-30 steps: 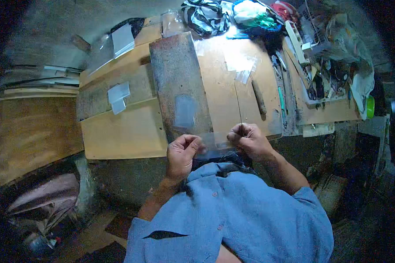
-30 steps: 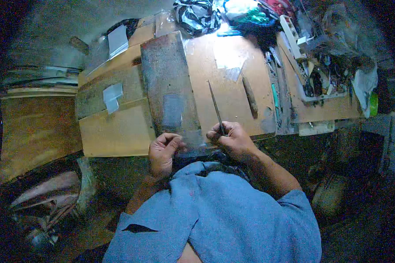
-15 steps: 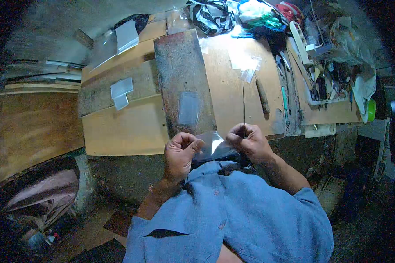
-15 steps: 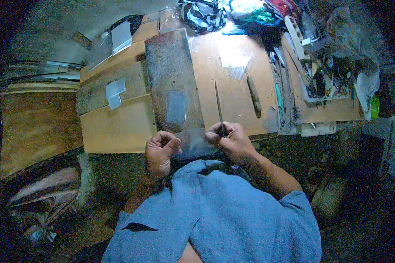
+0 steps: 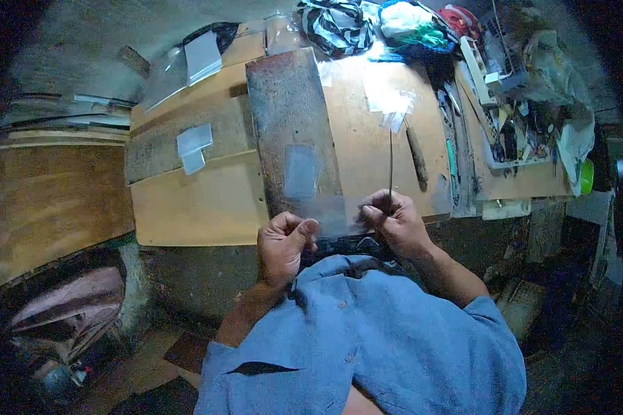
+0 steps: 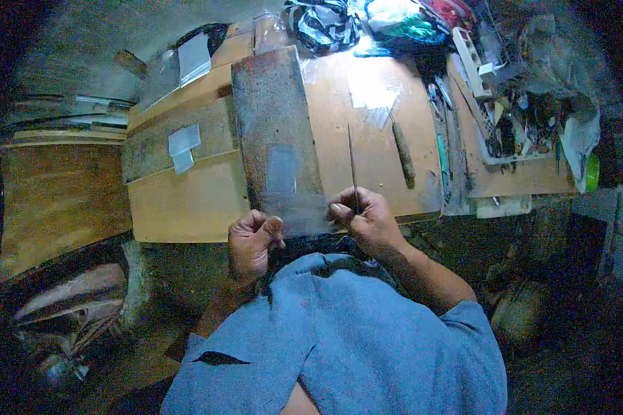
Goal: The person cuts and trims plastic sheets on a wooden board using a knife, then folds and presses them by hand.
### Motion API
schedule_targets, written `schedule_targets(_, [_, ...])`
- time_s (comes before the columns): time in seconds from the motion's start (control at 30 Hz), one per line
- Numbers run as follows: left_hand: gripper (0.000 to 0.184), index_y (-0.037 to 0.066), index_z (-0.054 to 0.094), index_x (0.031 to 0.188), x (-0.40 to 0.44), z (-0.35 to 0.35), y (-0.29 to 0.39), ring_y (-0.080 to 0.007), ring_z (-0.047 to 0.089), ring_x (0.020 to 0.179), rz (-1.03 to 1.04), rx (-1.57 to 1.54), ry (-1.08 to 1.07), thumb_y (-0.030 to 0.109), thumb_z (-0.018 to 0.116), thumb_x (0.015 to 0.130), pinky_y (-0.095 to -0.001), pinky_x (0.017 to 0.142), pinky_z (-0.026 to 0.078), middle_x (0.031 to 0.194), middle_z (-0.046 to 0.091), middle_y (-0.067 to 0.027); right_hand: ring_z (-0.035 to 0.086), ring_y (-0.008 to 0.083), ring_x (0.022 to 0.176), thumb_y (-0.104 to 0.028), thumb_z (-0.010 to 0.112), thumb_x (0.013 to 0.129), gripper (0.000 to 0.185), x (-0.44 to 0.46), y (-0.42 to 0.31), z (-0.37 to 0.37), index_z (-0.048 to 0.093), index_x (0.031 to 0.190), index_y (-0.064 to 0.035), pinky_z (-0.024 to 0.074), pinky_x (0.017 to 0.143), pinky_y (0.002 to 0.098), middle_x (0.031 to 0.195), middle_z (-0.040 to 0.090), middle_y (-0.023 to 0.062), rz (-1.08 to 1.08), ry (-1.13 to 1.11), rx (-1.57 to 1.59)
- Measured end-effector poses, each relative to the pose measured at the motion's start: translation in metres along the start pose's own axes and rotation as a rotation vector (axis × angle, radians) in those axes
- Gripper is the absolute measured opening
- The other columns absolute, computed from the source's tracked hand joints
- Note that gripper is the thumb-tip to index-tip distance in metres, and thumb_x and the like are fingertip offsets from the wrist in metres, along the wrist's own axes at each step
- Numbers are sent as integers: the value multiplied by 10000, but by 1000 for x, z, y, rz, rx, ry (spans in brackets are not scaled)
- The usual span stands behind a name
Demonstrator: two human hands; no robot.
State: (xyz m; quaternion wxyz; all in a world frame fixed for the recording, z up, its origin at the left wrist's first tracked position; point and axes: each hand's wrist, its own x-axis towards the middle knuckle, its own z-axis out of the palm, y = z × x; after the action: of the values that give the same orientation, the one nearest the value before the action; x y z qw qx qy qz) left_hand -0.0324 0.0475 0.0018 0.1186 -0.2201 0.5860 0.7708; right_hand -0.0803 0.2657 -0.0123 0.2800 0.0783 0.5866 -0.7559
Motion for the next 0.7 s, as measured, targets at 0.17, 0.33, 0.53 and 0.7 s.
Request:
schedule_targets(0.17, [203,46,602,789,5,2,-8,-99,559,557,115,-104,-8,233,637,860,-232,495,452,659,617,-46,586,115,672,-165,616,867,174,-1,-14,3,571,897,0,487,612,257,779,632,62,17,8,-101])
schedule_targets(0.33, [253,31,624,835,4,5,2,-117,572,567,115,-9,110,276,595,886,-255,506,465,689,633,-63,596,128,667,-169,614,867,175,1,-15,5,578,903,-2,491,595,259,780,637,78,6,-3,-49])
schedule_targets(0.53, [217,34,610,867,6,-5,8,-143,602,587,80,-153,163,248,583,894,-266,510,484,707,643,-79,589,125,637,-162,609,862,149,11,-23,-4,578,885,-19,465,554,242,749,627,73,-21,148,-115])
schedule_targets(0.7, [209,36,605,898,0,-19,12,-141,618,606,-1,-174,163,243,576,899,-240,519,463,729,647,-66,574,113,595,-206,614,859,173,49,-9,-49,582,905,-43,421,502,230,746,617,50,-49,339,-112])
